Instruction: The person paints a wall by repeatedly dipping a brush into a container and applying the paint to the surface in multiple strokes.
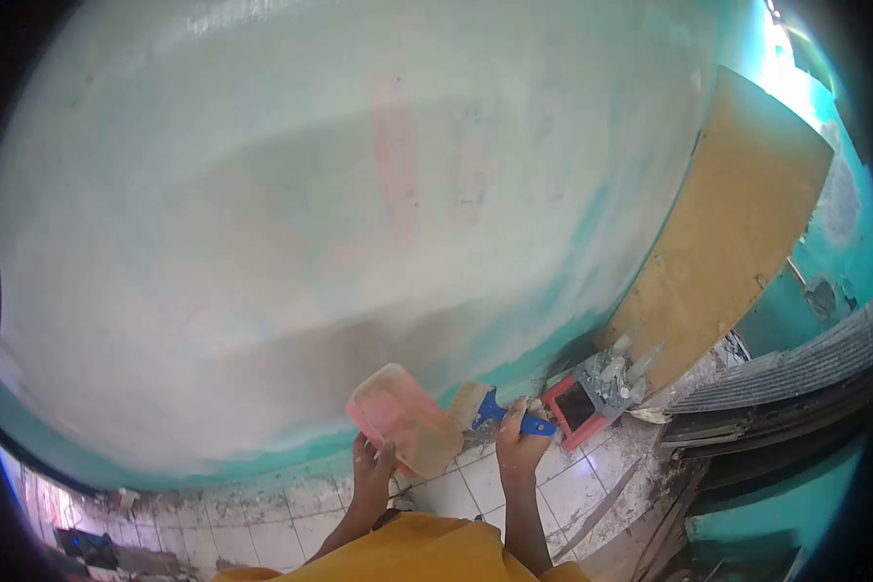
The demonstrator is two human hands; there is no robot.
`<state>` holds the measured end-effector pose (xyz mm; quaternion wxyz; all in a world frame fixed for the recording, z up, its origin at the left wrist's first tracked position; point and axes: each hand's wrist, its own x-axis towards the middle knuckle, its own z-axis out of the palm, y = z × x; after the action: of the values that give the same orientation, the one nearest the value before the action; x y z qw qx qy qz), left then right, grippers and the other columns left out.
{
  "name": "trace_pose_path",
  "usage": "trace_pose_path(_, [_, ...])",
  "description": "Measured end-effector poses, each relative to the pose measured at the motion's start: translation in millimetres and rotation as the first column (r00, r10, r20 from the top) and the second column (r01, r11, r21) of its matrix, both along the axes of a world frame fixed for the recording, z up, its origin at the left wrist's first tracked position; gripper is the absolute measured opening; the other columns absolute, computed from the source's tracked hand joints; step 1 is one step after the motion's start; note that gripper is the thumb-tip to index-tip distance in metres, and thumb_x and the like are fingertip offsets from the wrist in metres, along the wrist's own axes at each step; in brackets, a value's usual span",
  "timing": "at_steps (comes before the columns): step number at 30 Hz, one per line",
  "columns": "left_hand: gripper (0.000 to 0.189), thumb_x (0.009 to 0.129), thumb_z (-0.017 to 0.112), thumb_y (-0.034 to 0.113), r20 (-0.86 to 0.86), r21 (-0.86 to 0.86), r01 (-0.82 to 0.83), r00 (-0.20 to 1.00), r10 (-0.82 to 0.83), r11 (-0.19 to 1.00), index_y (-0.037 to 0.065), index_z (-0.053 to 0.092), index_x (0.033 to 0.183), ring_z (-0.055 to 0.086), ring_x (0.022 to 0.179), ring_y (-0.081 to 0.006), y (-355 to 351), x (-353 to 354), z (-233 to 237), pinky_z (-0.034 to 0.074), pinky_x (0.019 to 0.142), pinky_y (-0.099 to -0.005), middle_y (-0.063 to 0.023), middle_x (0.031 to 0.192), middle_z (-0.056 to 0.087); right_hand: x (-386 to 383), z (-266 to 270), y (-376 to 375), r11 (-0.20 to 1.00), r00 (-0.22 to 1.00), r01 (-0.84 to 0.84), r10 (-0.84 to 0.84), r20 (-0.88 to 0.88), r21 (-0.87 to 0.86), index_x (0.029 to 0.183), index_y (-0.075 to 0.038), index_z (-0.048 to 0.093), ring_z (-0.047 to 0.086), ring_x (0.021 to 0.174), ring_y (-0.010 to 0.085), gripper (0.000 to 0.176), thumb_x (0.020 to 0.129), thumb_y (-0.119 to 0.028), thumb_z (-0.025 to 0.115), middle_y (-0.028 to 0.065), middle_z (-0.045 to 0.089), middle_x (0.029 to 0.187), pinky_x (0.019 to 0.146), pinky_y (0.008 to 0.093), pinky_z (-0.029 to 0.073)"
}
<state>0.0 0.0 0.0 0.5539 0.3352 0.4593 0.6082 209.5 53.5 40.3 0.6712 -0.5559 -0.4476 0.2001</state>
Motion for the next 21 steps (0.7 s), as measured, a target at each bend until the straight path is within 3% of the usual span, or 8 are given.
trace_pose_path(2, [0.069,0.094,0.062,0.018,0.106,-0.044,-0.005,0.994,0.01,0.999,-0.006,0.017,0.141,0.046,0.124,-0.0252,9,5,2,0.043,0.101,-0.036,-0.0188,0.134,0.042,1,4,5,1.0,1.0,0.001,-0.001,-0.021,0.009,0.077,-0.004,0.05,0.05,0.05,0.0069,0.031,0.1,-0.025,0.05,0.0008,0.051,0.063,0.046,0.0227,0.041])
trace_pose_path(6, [0.068,0.095,0.06,0.016,0.044,-0.015,0.045,0.998,-0.044,0.999,-0.006,0.016,0.141,0.047,0.123,-0.0247,21,-20,6,0.044,0.1,-0.0356,-0.0187,0.133,0.042,-18,5,18,0.995,0.987,0.094,-0.095,-0.131,-0.01,0.076,-0.004,0.049,0.05,0.055,0.0082,0.029,0.099,-0.021,0.051,0.0009,0.049,0.063,0.048,0.0261,0.044])
trace_pose_path(12, [0.067,0.095,0.059,0.015,0.099,-0.015,0.05,0.994,-0.048,0.999,-0.006,0.015,0.142,0.047,0.123,-0.0255,31,-26,12,0.045,0.099,-0.035,-0.0191,0.134,0.042,-17,-14,49,0.988,0.91,0.147,-0.157,-0.384,-0.055,0.082,-0.003,0.05,0.058,0.057,0.0113,0.028,0.099,-0.025,0.054,0.0059,0.057,0.071,0.05,0.0269,0.049])
trace_pose_path(14, [0.068,0.095,0.059,0.015,0.08,-0.023,0.058,0.995,-0.056,0.998,-0.006,0.015,0.142,0.048,0.122,-0.0259,38,-22,14,0.046,0.097,-0.0359,-0.0194,0.133,0.043,-9,-18,63,0.995,0.792,0.1,-0.095,-0.602,-0.026,0.085,-0.003,0.05,0.06,0.058,0.0139,0.025,0.098,-0.024,0.057,0.0073,0.059,0.073,0.05,0.0277,0.049])
trace_pose_path(21, [0.06,0.095,0.058,0.016,0.099,0.014,0.011,0.995,-0.013,1.0,-0.001,0.021,0.139,0.052,0.12,-0.0277,78,36,17,0.051,0.095,-0.0401,-0.0161,0.13,0.044,56,4,117,0.992,0.793,-0.018,0.091,-0.603,0.125,0.086,-0.009,0.05,0.059,0.061,0.0134,0.017,0.097,-0.019,0.058,0.0037,0.058,0.07,0.058,0.0271,0.049])
